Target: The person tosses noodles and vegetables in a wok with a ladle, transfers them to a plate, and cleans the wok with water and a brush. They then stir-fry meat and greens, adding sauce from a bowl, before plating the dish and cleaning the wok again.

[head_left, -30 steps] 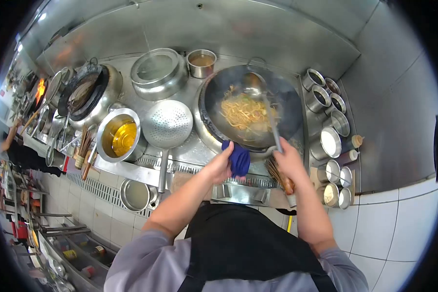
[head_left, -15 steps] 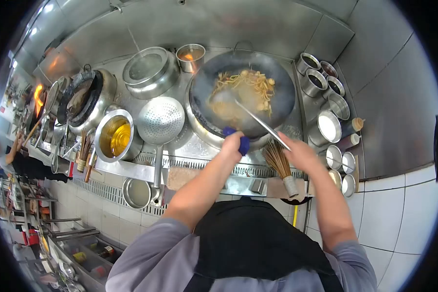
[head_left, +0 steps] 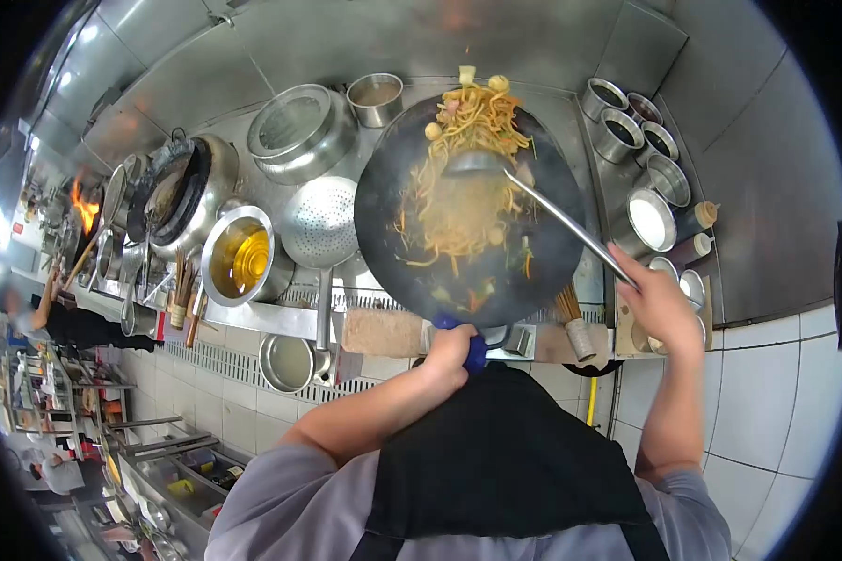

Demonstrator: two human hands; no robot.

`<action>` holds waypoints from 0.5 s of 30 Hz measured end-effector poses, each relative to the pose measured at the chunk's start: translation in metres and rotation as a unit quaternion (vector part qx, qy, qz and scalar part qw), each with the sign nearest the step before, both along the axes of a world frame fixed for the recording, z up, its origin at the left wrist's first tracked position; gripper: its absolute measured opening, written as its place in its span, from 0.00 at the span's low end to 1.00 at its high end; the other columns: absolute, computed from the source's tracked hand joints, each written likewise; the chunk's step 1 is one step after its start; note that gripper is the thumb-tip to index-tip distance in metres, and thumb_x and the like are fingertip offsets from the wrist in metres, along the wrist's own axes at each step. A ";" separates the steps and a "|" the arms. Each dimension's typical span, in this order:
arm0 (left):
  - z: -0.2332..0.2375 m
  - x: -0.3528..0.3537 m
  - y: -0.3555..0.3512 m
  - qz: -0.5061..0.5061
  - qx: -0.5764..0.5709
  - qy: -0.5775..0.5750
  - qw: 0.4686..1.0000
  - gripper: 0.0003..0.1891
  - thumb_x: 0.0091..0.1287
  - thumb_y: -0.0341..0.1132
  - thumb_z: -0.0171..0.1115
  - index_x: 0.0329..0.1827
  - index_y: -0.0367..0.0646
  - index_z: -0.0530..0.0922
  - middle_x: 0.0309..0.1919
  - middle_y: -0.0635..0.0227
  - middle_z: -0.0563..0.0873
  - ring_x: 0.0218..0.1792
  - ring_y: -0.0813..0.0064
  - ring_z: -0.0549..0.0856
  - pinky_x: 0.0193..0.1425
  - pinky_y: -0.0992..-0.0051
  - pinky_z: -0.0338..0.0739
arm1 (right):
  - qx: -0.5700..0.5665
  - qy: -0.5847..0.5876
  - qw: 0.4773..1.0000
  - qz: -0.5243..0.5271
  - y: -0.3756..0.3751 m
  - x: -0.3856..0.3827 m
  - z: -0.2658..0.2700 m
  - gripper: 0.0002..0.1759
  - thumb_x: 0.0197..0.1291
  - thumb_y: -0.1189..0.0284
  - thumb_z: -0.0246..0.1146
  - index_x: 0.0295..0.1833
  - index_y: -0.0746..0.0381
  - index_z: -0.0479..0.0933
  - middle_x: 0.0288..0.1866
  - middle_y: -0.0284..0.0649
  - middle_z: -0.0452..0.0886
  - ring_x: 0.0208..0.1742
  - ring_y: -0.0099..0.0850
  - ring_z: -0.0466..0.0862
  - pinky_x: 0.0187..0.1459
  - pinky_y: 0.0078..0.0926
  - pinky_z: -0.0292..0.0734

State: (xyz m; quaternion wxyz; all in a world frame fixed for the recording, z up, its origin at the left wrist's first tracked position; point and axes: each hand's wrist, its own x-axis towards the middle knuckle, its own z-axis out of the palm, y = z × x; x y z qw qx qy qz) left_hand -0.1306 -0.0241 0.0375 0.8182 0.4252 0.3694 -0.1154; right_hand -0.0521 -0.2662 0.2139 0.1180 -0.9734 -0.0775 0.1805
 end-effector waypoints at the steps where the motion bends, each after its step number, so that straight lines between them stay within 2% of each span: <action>1: 0.010 0.007 0.001 0.022 -0.032 -0.012 0.999 0.13 0.58 0.26 0.54 0.47 0.41 0.73 0.36 0.65 0.78 0.35 0.72 0.78 0.37 0.71 0.74 | 0.112 -0.017 0.993 0.045 -0.029 -0.001 -0.017 0.34 0.58 0.78 0.59 0.71 0.47 0.63 0.47 0.48 0.82 0.39 0.36 0.81 0.47 0.26 0.73; 2: 0.018 0.017 0.002 0.045 -0.065 -0.015 0.997 0.10 0.60 0.27 0.55 0.45 0.41 0.74 0.35 0.65 0.78 0.34 0.72 0.78 0.37 0.71 0.74 | 0.143 0.010 0.988 0.065 -0.040 -0.001 -0.017 0.31 0.60 0.74 0.60 0.69 0.45 0.66 0.51 0.49 0.81 0.43 0.45 0.82 0.46 0.33 0.74; 4: 0.046 0.058 0.015 0.041 -0.113 -0.020 0.993 0.05 0.62 0.31 0.56 0.38 0.41 0.74 0.29 0.67 0.78 0.32 0.73 0.78 0.34 0.71 0.73 | 0.146 0.043 0.984 0.088 -0.036 0.005 -0.020 0.31 0.61 0.73 0.59 0.70 0.46 0.65 0.47 0.51 0.82 0.42 0.46 0.82 0.46 0.36 0.75; 5: 0.039 0.069 0.018 0.045 -0.107 -0.029 0.993 0.06 0.62 0.31 0.57 0.39 0.40 0.74 0.29 0.67 0.78 0.32 0.73 0.78 0.34 0.71 0.74 | 0.147 0.045 0.984 0.086 -0.027 0.007 -0.025 0.31 0.61 0.73 0.59 0.70 0.46 0.65 0.47 0.51 0.82 0.42 0.46 0.82 0.46 0.36 0.75; 7: 0.002 0.071 0.023 0.044 -0.098 -0.043 0.993 0.06 0.61 0.31 0.57 0.39 0.40 0.74 0.30 0.67 0.78 0.32 0.73 0.78 0.34 0.71 0.74 | 0.010 0.013 1.000 0.008 0.004 0.010 -0.042 0.29 0.62 0.71 0.58 0.70 0.48 0.65 0.43 0.51 0.82 0.41 0.47 0.81 0.45 0.41 0.74; 8: -0.025 0.058 0.024 0.038 -0.078 -0.035 0.996 0.07 0.60 0.30 0.57 0.40 0.40 0.74 0.31 0.67 0.78 0.32 0.72 0.78 0.35 0.71 0.74 | 0.014 0.008 1.000 0.004 0.010 0.007 -0.049 0.29 0.62 0.71 0.58 0.70 0.48 0.65 0.43 0.51 0.82 0.41 0.47 0.81 0.45 0.41 0.74; 9: -0.040 0.044 0.024 0.029 -0.058 -0.026 0.998 0.08 0.60 0.29 0.56 0.41 0.39 0.73 0.32 0.66 0.78 0.33 0.71 0.79 0.36 0.70 0.75 | -0.013 -0.051 0.999 0.016 0.015 0.001 -0.056 0.29 0.62 0.70 0.58 0.69 0.48 0.65 0.42 0.52 0.82 0.41 0.48 0.81 0.44 0.42 0.74; 10: -0.041 0.029 0.025 0.006 -0.029 0.022 0.999 0.11 0.58 0.27 0.55 0.44 0.39 0.73 0.34 0.65 0.78 0.34 0.71 0.79 0.38 0.69 0.75 | -0.042 -0.107 0.993 0.029 0.018 -0.005 -0.059 0.28 0.62 0.69 0.58 0.69 0.47 0.66 0.40 0.52 0.81 0.40 0.48 0.81 0.44 0.44 0.74; 11: -0.048 0.017 0.028 -0.042 0.009 0.054 0.998 0.13 0.57 0.25 0.53 0.45 0.40 0.73 0.34 0.65 0.77 0.35 0.71 0.79 0.37 0.70 0.75 | -0.049 -0.079 0.996 0.013 0.020 -0.010 -0.048 0.28 0.62 0.70 0.58 0.68 0.46 0.67 0.41 0.51 0.82 0.41 0.49 0.81 0.44 0.44 0.74; 12: -0.023 0.007 0.025 -0.063 0.059 0.074 0.994 0.12 0.57 0.25 0.53 0.46 0.40 0.74 0.34 0.65 0.77 0.32 0.72 0.78 0.34 0.72 0.75 | -0.048 -0.084 0.995 0.011 0.012 -0.012 -0.037 0.28 0.62 0.70 0.58 0.68 0.46 0.67 0.41 0.51 0.82 0.41 0.49 0.81 0.44 0.44 0.74; 14: 0.015 0.011 0.019 -0.037 -0.039 0.019 0.998 0.09 0.59 0.28 0.55 0.42 0.41 0.75 0.32 0.67 0.78 0.29 0.73 0.78 0.30 0.72 0.73 | 0.030 -0.050 0.998 0.024 -0.009 -0.018 -0.022 0.30 0.59 0.73 0.60 0.68 0.44 0.67 0.41 0.48 0.83 0.41 0.48 0.82 0.44 0.40 0.75; 15: 0.031 0.023 0.019 -0.018 -0.064 0.010 0.998 0.07 0.59 0.29 0.55 0.40 0.42 0.75 0.30 0.68 0.77 0.28 0.74 0.78 0.28 0.72 0.73 | 0.077 -0.030 0.996 0.038 -0.015 -0.016 -0.017 0.29 0.60 0.72 0.59 0.67 0.44 0.68 0.40 0.51 0.82 0.41 0.48 0.81 0.44 0.42 0.74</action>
